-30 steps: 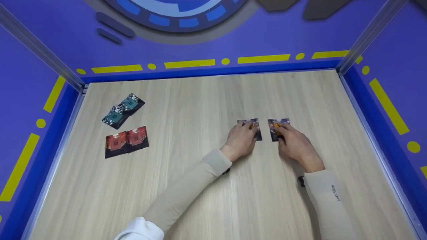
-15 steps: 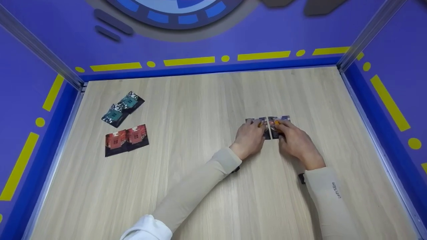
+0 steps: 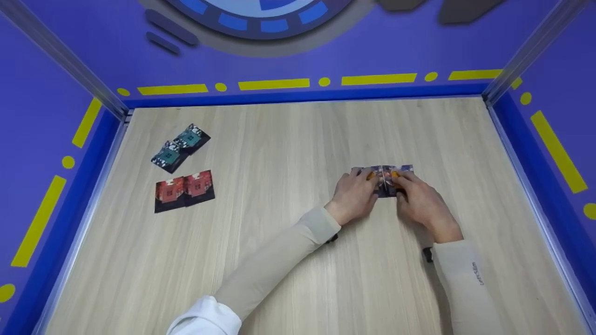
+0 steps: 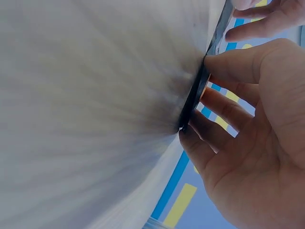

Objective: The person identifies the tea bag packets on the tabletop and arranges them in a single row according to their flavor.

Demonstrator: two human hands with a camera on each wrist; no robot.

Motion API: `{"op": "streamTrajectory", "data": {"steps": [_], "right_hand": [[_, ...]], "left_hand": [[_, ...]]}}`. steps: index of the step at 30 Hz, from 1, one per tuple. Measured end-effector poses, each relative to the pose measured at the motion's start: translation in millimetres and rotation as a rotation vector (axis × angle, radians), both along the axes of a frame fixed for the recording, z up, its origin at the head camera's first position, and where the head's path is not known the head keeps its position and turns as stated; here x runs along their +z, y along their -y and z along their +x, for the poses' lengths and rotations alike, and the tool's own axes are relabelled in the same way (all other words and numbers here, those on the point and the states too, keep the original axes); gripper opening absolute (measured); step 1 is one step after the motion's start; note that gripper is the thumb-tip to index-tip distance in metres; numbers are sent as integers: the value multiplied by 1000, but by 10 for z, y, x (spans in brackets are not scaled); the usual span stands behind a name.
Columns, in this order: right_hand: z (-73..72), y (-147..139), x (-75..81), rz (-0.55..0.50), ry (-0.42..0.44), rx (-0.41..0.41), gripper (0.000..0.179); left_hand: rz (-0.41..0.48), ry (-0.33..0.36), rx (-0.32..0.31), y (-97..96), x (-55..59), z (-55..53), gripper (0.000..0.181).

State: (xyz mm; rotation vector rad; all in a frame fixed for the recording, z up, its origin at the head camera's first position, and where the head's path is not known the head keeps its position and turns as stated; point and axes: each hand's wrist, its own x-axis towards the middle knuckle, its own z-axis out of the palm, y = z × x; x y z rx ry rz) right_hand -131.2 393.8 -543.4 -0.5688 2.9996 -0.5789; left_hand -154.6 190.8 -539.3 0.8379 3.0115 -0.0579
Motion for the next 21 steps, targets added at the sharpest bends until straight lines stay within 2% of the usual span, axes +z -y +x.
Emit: {"op": "streamTrajectory", "data": {"steps": [4,8,13,18,21], "right_hand": [[41,-29,1,6,17,-26,47],[57,-32,9,13,53,-54,49],[63,-17,2,24,93,-62,50],[30,9,13,18,90,-60,51],[9,24,18,16,96,-59,52]], "left_hand": [[46,-38,-18,151,64,-7,38],[103,-47,-9,358,123,-42,39],[126,-46,17,649,144,-61,40],[131,-61,38,975,166,-90,47],[159,-45,55,1186,164,-106,50]]}}
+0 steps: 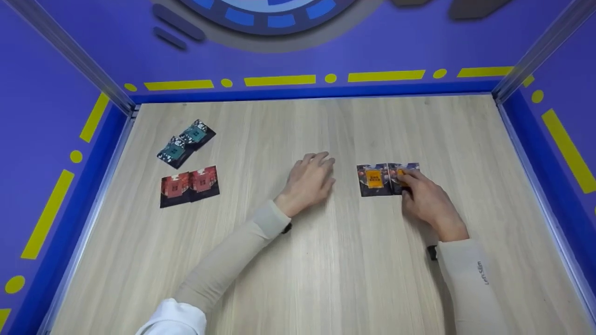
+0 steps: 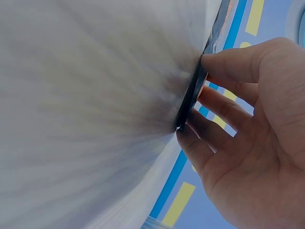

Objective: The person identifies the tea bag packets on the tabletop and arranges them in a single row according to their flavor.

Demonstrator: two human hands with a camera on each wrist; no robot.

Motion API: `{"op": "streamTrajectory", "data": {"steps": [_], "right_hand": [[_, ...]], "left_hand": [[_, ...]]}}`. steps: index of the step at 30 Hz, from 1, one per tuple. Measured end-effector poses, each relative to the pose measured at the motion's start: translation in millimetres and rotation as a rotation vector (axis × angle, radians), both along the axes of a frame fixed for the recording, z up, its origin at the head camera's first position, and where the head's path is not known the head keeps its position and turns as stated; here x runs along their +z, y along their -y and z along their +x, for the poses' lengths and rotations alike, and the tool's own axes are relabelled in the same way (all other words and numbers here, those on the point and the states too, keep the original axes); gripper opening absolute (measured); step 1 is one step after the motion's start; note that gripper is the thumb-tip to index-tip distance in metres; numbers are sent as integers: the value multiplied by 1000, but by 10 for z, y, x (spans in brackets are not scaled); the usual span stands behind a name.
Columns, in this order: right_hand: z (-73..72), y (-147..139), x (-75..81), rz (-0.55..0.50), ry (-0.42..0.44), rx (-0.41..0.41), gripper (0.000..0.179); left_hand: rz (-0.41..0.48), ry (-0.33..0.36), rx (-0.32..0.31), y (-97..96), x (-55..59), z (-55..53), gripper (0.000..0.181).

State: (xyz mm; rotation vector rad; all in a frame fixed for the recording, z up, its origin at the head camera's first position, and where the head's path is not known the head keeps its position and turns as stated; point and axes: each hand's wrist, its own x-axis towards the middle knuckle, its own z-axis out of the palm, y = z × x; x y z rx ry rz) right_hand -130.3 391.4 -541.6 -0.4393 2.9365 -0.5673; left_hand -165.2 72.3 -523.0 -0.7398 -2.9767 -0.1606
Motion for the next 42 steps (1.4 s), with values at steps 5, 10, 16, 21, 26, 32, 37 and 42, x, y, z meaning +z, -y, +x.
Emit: {"op": "streamTrajectory", "data": {"steps": [5,10,16,21,26,32,37,42], "right_hand": [[-20,11,-1,-1,8,15,51],[-8,-5,-8,-12,0,10,51],[-10,-10,-6,-17,-5,6,51],[-18,-4,-4,-12,-3,-1,51],[-16,-5,-13,-15,1,5,51],[-19,-10,3,-23,2,8,52],[-16,-13,4,-23,-13,10,52],[-2,-20,-5,-26,-13,15,52]], "left_hand": [[29,33,45,346,-49,-34,52],[64,61,97,731,-128,-67,52],[131,73,185,1338,-164,-35,54],[193,73,264,1813,-177,63,55],[221,63,311,2164,-218,211,53],[210,52,345,2403,-283,355,49],[209,48,375,2525,-286,380,48],[206,85,414,2591,-272,381,48]]}}
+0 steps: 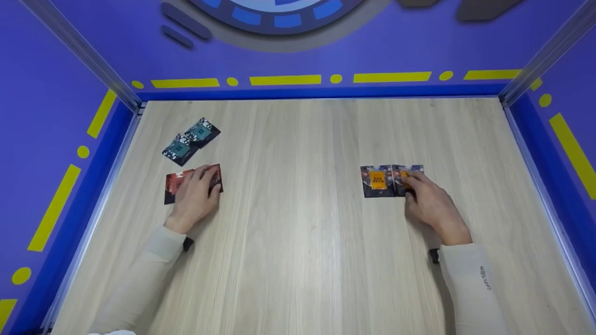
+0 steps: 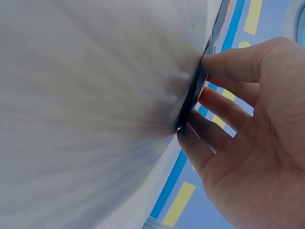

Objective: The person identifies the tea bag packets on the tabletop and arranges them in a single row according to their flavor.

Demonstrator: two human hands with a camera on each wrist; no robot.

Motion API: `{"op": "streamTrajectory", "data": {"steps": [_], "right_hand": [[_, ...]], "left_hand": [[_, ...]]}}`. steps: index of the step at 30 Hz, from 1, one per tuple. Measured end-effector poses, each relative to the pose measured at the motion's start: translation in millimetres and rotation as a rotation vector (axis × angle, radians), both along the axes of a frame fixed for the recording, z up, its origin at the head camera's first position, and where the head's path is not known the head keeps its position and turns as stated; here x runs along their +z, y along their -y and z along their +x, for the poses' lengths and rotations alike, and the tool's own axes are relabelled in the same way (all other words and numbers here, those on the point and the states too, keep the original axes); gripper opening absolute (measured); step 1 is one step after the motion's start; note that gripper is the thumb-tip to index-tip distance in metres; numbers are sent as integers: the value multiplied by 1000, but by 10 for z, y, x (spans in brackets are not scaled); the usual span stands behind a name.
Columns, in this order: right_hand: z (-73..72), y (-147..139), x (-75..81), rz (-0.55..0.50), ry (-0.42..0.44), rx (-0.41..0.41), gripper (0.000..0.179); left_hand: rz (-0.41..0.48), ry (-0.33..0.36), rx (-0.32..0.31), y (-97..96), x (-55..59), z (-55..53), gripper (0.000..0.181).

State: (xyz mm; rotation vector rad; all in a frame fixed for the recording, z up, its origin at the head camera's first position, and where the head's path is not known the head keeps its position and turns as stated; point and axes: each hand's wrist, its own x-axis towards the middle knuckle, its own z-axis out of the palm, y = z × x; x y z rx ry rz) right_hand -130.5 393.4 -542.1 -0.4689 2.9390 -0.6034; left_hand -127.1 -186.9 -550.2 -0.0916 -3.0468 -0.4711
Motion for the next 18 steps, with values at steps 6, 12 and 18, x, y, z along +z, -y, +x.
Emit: {"op": "streamTrajectory", "data": {"steps": [6,12,18], "right_hand": [[-4,17,-10,-9,-16,9,51],[-6,6,-11,-7,-20,9,51],[-1,2,-5,-3,-22,7,51]], "left_hand": [[-7,38,-1,41,-2,2,47],[-33,35,0,17,-10,-14,45],[-28,35,0,-43,-13,-14,43]]}}
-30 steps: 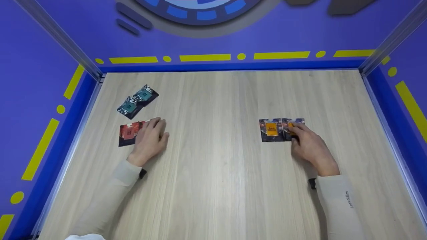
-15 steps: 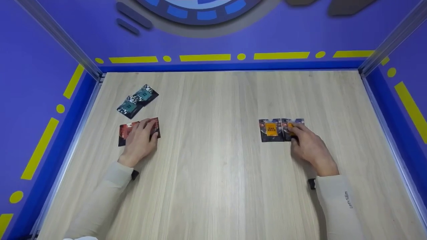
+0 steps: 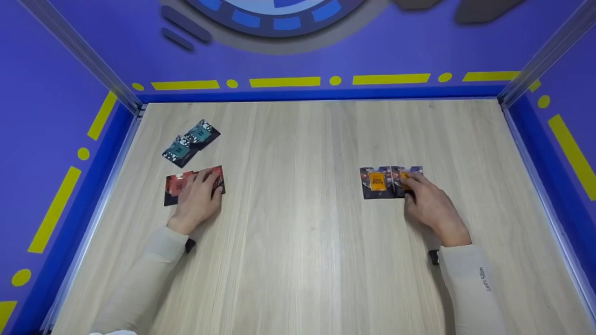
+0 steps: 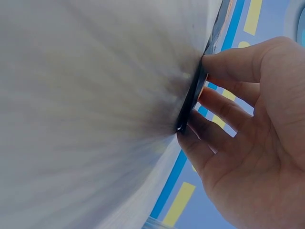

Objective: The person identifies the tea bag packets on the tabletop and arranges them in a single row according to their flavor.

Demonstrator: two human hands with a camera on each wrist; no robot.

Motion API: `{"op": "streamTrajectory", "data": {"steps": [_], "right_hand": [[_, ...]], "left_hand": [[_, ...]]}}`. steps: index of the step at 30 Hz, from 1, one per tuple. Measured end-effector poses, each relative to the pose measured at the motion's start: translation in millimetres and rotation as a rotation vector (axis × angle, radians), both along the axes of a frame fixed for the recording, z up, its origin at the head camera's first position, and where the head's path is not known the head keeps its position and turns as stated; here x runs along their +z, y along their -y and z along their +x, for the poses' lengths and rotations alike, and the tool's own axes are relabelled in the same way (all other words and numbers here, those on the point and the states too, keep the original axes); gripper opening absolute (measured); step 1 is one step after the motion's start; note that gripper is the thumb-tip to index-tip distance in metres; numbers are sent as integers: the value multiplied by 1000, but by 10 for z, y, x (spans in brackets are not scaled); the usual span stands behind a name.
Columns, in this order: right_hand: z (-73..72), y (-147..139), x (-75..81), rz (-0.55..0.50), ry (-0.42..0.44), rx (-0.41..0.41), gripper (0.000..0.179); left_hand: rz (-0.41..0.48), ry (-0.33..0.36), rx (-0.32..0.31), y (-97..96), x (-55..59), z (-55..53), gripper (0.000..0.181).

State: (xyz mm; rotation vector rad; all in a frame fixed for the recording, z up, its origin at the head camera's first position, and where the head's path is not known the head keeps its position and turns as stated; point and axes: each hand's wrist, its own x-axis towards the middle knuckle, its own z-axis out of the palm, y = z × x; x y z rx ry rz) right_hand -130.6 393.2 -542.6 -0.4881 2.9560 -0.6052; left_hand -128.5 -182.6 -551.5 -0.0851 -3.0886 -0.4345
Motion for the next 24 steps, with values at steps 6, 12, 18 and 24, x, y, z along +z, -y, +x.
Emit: {"op": "streamTrajectory", "data": {"steps": [6,12,18,24], "right_hand": [[9,5,-2,4,-8,5,49],[16,12,-5,12,-1,6,49],[6,5,4,6,-11,12,49],[1,-3,2,10,-7,9,49]], "left_hand": [[-1,-31,-15,-86,-12,22,43],[-8,-40,-49,-215,2,15,43],[-20,-25,-87,-384,24,-16,43],[-44,-34,-129,-567,41,-46,44]]}}
